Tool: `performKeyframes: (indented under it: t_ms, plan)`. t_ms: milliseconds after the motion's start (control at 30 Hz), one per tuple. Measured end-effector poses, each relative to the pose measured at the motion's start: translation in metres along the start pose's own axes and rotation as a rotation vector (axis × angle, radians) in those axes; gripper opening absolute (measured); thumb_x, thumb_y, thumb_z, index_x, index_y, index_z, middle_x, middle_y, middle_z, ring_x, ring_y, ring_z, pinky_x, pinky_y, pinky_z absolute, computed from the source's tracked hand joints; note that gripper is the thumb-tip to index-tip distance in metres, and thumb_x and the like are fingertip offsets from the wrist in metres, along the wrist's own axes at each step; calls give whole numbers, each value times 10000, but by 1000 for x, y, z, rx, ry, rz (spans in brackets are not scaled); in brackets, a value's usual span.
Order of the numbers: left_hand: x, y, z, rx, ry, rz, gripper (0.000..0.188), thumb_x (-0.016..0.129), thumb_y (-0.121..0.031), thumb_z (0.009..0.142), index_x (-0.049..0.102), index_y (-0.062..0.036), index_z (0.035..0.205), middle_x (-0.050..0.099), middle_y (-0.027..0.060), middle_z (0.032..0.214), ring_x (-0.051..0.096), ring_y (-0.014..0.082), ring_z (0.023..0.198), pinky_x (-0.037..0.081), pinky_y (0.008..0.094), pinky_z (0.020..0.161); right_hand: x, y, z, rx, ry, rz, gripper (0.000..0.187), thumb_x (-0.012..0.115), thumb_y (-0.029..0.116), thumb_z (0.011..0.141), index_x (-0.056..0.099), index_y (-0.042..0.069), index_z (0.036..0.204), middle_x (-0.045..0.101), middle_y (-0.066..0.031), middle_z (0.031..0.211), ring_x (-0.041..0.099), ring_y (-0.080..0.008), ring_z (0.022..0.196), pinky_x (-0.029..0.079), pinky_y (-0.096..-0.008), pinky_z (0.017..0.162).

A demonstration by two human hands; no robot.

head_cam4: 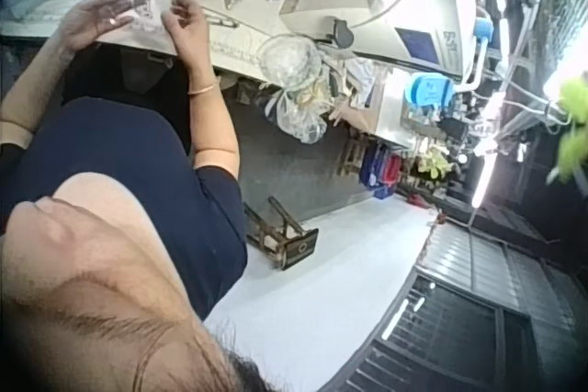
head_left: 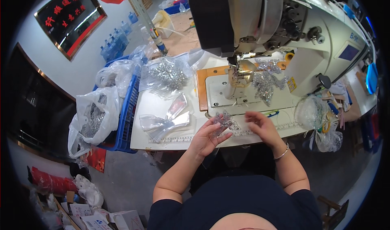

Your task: The person sews silver tinsel-like decorations onto clear plastic bows using a sewing machine. They repeatedly pick up a bow, place it under the machine's needle, stitch it, and then remove it to place it on the table. The person handles the items by hand and uses the sewing machine to attach the embellishments.

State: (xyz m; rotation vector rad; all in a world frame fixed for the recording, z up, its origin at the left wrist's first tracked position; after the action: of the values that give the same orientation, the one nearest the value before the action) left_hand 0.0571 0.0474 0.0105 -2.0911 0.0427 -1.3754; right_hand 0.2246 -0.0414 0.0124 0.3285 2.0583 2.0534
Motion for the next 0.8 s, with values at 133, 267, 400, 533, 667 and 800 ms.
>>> performKeyframes:
  t_ms: [133,267,400,533,667,800]
  plan:
    - [8,7,-7,-33,86,-35,384,451,-84,905,398,-44,1283,489,162,1241,474,317,1187,470,481,943,24,8,1,14,101,-56,466,701,199,779,544,17,1178,578,-105,1111,557,-188,999,447,-326,882]
    - [4,13,-11,-69,73,5,416,471,-89,898,387,-45,1302,494,153,1233,490,303,1165,474,483,935,38,26,5,-79,211,-274,362,731,233,753,636,21,1030,616,-112,1058,570,-193,991,444,-312,871]
    - [4,15,-15,-112,54,91,445,495,-95,885,381,-38,1311,502,135,1215,528,269,1097,479,482,926,45,16,6,29,177,-154,231,736,193,745,669,7,865,655,-81,901,590,-148,872,454,-291,798]
    - [-5,-6,-13,-67,112,295,456,527,-104,872,392,-14,1298,494,119,1208,536,244,1069,485,476,915,44,25,9,-119,86,-142,181,728,154,752,665,1,826,657,-71,823,598,-148,813,456,-270,770]
    - [-45,-66,-29,658,-364,542,427,532,-102,878,408,29,1266,493,94,1103,523,214,1045,433,404,949,29,84,-3,-612,-297,-695,213,755,118,662,675,97,858,630,-19,914,560,-183,937,346,-418,933]
    - [2,-22,-40,505,76,177,403,491,-161,922,401,5,1279,475,140,1247,472,233,1160,379,361,995,51,101,-32,-1179,-522,-1267,248,678,187,697,664,243,938,596,78,993,482,-162,1057,192,-550,1002]
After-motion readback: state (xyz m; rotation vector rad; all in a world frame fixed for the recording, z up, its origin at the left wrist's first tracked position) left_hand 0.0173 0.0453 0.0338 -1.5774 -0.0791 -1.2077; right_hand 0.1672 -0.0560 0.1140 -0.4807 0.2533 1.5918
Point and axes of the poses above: each hand's wrist, its own z-axis towards the middle knuckle, its own x-axis out of the palm, y = z × x, the point moved 7 cm from there along z, towards the middle knuckle
